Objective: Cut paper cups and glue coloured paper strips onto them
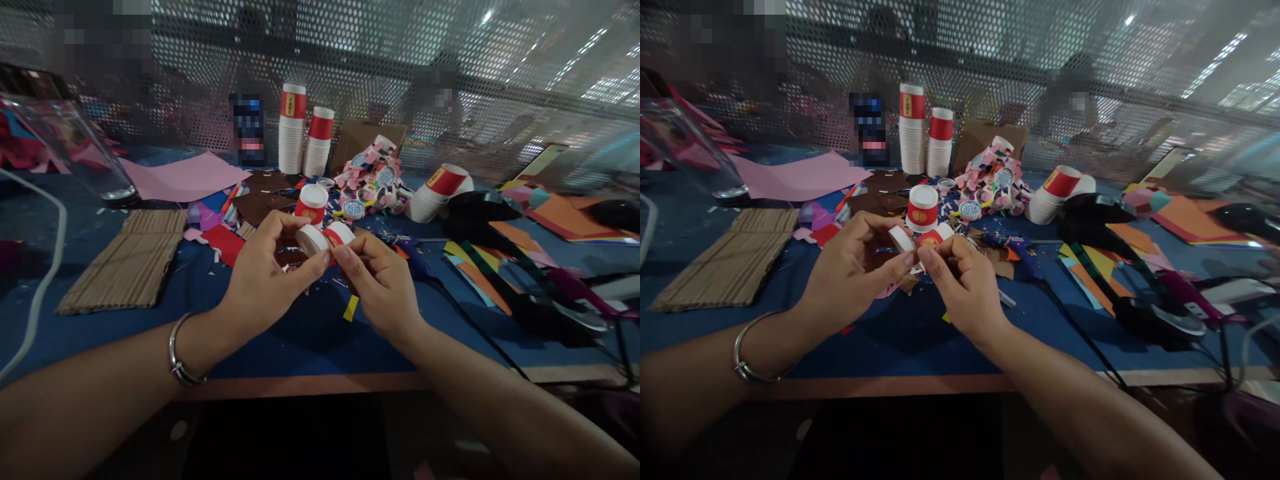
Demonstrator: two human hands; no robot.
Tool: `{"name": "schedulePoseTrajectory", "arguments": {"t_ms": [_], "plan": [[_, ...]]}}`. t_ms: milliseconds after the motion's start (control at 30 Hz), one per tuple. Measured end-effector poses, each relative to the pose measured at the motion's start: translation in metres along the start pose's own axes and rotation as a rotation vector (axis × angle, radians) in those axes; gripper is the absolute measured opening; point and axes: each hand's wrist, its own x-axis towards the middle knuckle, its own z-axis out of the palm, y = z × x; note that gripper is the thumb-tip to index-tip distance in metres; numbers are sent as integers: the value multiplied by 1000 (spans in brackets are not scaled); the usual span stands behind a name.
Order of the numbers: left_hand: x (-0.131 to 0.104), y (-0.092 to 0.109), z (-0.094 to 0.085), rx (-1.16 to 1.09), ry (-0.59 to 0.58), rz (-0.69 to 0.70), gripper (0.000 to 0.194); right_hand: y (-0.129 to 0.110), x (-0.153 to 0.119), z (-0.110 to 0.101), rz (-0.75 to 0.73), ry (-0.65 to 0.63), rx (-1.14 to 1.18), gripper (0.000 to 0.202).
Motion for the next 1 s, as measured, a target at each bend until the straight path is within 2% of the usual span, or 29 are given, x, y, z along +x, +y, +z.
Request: {"name": "schedulePoseTrajectory", "arguments": {"t_ms": [167, 500, 733, 933, 1000], "plan": [[3, 0, 0, -50, 17, -24, 43, -2, 0, 1, 14, 3, 0, 47], [0, -3, -1, -157, -82, -13, 48, -7, -1, 1, -44, -4, -64, 45], [-1, -1, 1, -193, -62, -34, 48, -6, -3, 1, -43, -9, -71, 43], [0, -3, 1, -279, -47, -208, 45, -5, -3, 1, -62, 7, -79, 39], [0, -4, 1, -306, -49, -225, 47, -4, -3, 1, -66, 9, -88, 36]]}}
